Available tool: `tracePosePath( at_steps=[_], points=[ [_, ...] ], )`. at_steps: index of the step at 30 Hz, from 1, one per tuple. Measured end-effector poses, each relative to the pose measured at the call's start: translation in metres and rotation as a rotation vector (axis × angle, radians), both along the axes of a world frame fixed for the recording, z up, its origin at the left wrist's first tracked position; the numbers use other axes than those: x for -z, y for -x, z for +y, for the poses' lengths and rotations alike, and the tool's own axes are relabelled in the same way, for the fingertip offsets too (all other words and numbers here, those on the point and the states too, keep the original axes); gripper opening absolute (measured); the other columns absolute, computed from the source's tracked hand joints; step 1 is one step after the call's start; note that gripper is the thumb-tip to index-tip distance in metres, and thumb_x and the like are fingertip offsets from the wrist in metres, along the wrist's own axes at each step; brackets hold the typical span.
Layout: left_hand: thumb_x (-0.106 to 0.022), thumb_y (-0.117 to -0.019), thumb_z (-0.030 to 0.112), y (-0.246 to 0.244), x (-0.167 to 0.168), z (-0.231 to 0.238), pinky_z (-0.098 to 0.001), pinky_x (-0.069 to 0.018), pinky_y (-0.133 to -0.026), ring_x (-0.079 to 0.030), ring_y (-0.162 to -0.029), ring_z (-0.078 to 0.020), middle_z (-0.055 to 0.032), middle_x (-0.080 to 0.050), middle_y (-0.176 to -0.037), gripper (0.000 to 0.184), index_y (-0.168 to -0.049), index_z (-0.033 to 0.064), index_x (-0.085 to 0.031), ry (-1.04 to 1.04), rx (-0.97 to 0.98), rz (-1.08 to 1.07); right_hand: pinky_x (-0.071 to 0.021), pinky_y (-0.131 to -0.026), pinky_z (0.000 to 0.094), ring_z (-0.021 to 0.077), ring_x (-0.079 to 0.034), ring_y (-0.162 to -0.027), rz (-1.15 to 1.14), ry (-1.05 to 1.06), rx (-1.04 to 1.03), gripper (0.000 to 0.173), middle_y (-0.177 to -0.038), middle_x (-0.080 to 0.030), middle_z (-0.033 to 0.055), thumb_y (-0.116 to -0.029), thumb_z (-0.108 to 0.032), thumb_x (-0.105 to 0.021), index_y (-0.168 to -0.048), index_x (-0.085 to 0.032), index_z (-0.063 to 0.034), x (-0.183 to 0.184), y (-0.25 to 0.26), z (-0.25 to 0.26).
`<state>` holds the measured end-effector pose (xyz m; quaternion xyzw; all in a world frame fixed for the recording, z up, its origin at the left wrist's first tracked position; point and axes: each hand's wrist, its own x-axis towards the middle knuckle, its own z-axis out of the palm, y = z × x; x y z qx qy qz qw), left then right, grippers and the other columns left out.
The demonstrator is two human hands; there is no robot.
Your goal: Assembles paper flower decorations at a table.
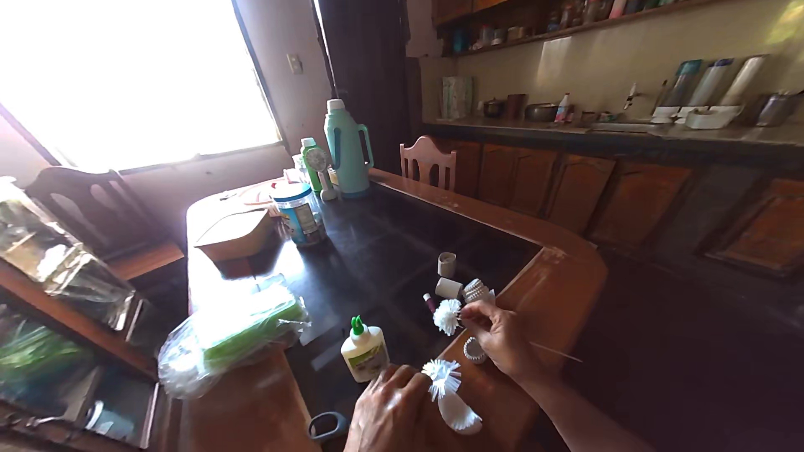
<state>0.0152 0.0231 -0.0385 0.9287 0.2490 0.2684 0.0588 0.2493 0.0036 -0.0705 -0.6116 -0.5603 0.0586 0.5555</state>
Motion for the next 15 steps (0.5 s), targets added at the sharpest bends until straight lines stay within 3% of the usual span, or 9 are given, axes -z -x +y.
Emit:
tracePosePath(
  at_steps=[4, 9, 12, 15],
  points=[
    [-0.067, -0.0930, 0.010, 0.003, -0.005, 0.002, -0.0522, -0.0595, -0.077, -0.072, -0.097, -0.0375, -0.0155, -0.074, -0.100, 0.015, -0.103, 0.0031, -0.076, 0.057, -0.103, 0.162, -0.0588, -0.086, 0.0356, 0.0210, -0.074, -0.089, -0.065, 0.085, -0.039, 0.016, -0.097, -0.076, 0.0151, -0.0923, -0.003, -0.066, -0.105, -0.074, 0.0034, 0.001, 0.002, 0.009],
    [-0.075, -0.0858, 0.013, -0.001, 0.006, 0.010, -0.0538, -0.0598, -0.077, -0.070, -0.104, -0.0402, -0.0170, -0.072, -0.114, 0.031, -0.115, 0.0037, -0.073, 0.026, -0.093, 0.116, -0.0591, -0.084, 0.0338, 0.0204, -0.074, -0.087, -0.060, 0.089, -0.023, 0.017, -0.097, -0.076, 0.0149, -0.0916, -0.003, -0.066, -0.105, -0.074, 0.0034, 0.005, 0.006, 0.009],
    [-0.079, -0.0809, 0.020, -0.005, 0.018, 0.014, -0.0540, -0.0585, -0.084, -0.067, -0.115, -0.0389, -0.0148, -0.071, -0.123, 0.044, -0.123, 0.0080, -0.072, 0.006, -0.040, 0.075, -0.0581, -0.088, 0.0366, 0.0215, -0.074, -0.092, -0.069, 0.194, -0.050, 0.019, -0.100, -0.076, 0.0147, -0.0937, -0.004, -0.064, -0.109, -0.073, 0.0026, 0.008, 0.004, 0.010],
    [-0.077, -0.0835, 0.023, -0.010, 0.027, 0.017, -0.0532, -0.0553, -0.093, -0.064, -0.121, -0.0365, -0.0126, -0.070, -0.127, 0.047, -0.128, 0.0101, -0.071, 0.012, 0.012, 0.064, -0.0571, -0.091, 0.0392, 0.0225, -0.073, -0.096, -0.078, 0.249, -0.079, 0.021, -0.103, -0.076, 0.0149, -0.0959, -0.007, -0.063, -0.112, -0.073, 0.0022, 0.007, 0.003, 0.011]
  ],
)
